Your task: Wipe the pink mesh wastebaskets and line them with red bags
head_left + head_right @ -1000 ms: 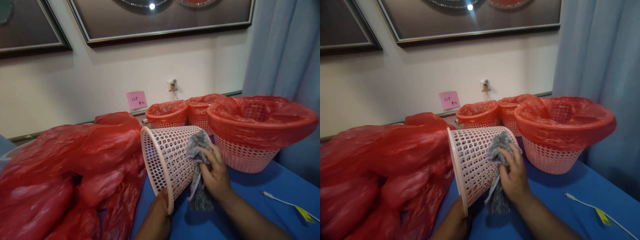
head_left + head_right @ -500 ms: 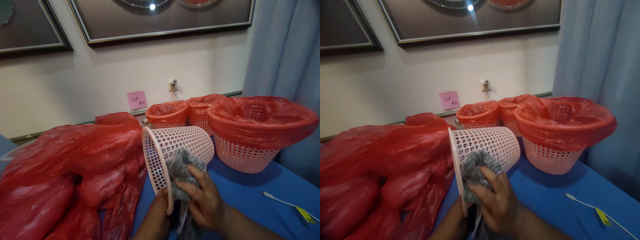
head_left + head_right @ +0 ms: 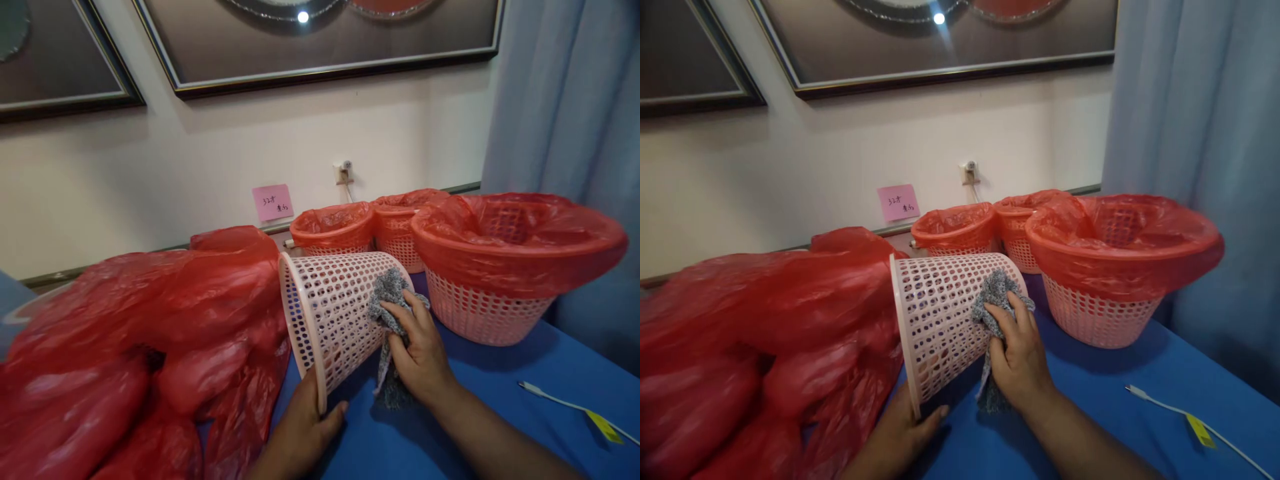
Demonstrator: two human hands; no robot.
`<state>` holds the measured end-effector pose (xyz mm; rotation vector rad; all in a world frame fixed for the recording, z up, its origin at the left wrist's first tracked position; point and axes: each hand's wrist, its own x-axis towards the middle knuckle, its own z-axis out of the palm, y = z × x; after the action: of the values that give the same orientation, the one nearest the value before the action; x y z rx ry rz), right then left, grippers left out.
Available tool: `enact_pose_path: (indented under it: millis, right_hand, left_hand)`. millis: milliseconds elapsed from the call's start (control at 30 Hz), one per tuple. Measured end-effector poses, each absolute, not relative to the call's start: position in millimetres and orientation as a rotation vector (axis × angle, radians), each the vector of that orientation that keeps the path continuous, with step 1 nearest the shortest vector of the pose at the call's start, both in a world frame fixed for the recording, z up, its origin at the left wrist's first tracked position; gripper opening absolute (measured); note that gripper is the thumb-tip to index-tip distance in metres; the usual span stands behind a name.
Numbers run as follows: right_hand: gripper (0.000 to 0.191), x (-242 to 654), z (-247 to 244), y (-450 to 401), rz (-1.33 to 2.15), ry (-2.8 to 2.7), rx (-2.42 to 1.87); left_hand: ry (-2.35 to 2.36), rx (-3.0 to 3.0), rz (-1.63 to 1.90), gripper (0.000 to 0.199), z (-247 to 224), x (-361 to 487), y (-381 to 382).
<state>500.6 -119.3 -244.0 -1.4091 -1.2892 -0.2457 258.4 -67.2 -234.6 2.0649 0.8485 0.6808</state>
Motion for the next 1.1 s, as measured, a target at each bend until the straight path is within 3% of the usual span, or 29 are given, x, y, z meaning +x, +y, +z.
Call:
enact_pose_path:
  millis: [233,433,667,833,967,1100]
  right_hand:
    - [0.059,496.9,-246.8,-119.9,-0.245,-1.326,-1.419]
    - [0.052,508.1,-248.5,-115.4,-0.236,-1.304,-1.422]
    - [0.048,544.8,-250.2,-95.6,-0.214,-0.999,-1.526]
    - [0.051,519.8,-245.2,-113.3,-0.271,-1.298,-1.343]
    - [0.063,479.9,-240.6,-144.8,-0.394,-1.688,-1.024]
    - [0.061,469.0,-240.2,-151.5,-0.442,-1.721,-0.94]
  left_hand:
    - [0.844,2.06,0.827,0.047,-221.9,260.7,-82.8]
    - [0.894,2.236,0.93,0.036,-225.4,259.4,-80.7]
    - [0.738,2.339,0.824,0.071,-221.1,259.6,-88.2]
    - [0.732,2.345,0.741,0.09,-222.8,267.9,-89.8]
    - [0.63,2.316,0.625,0.079,-217.0,280.1,-92.6]
    - [0.571,2.256,0.597,0.062,-210.8,285.2,-95.5]
